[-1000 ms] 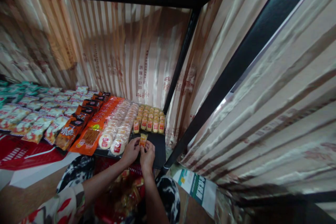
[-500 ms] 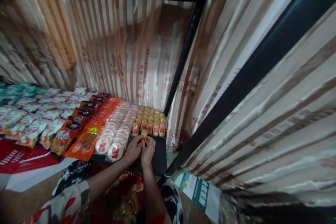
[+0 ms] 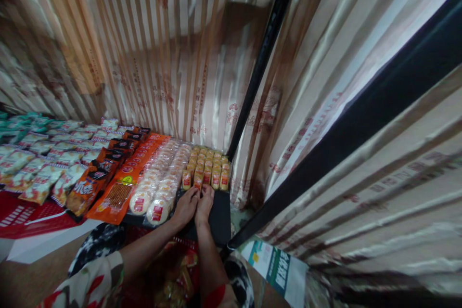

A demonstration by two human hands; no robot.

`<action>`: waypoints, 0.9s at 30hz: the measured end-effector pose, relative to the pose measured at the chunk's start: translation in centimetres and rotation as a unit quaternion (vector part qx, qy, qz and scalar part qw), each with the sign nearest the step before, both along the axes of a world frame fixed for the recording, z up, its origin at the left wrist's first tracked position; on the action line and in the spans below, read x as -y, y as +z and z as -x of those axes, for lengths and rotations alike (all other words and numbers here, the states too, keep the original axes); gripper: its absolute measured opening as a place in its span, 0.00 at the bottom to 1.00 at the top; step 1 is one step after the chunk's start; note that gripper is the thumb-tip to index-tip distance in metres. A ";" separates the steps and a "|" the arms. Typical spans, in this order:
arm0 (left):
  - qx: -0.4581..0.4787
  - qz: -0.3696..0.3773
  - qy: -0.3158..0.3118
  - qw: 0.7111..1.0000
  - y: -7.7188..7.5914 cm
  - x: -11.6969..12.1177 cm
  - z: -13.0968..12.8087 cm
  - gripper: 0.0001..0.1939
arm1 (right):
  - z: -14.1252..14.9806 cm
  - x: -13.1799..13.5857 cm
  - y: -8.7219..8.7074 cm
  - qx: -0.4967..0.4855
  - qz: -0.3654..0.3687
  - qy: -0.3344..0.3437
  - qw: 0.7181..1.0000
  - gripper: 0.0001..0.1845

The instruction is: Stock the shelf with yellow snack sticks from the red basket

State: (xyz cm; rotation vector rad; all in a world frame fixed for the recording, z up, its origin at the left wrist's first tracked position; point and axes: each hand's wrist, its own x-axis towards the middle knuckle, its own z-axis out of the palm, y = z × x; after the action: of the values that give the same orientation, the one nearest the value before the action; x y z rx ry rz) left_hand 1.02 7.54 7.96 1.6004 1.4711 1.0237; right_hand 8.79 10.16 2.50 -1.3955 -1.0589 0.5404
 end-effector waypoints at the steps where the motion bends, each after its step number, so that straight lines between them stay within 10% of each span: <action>1: 0.002 0.000 0.001 1.000 -0.1 -0.1 0.0 0.19 | 0.0 -0.1 0.0 0.002 0.000 0.000 1.000 0.10; 27: -0.060 -0.027 -0.017 0.998 -0.6 -0.3 1.0 0.21 | 0.2 -0.3 0.5 0.110 0.041 -0.004 0.993 0.06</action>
State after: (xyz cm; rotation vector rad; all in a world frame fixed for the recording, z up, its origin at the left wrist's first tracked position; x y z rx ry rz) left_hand -0.01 7.84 7.40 1.7455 1.5018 0.9699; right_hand 8.64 10.47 3.01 -1.5579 -1.2180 0.4362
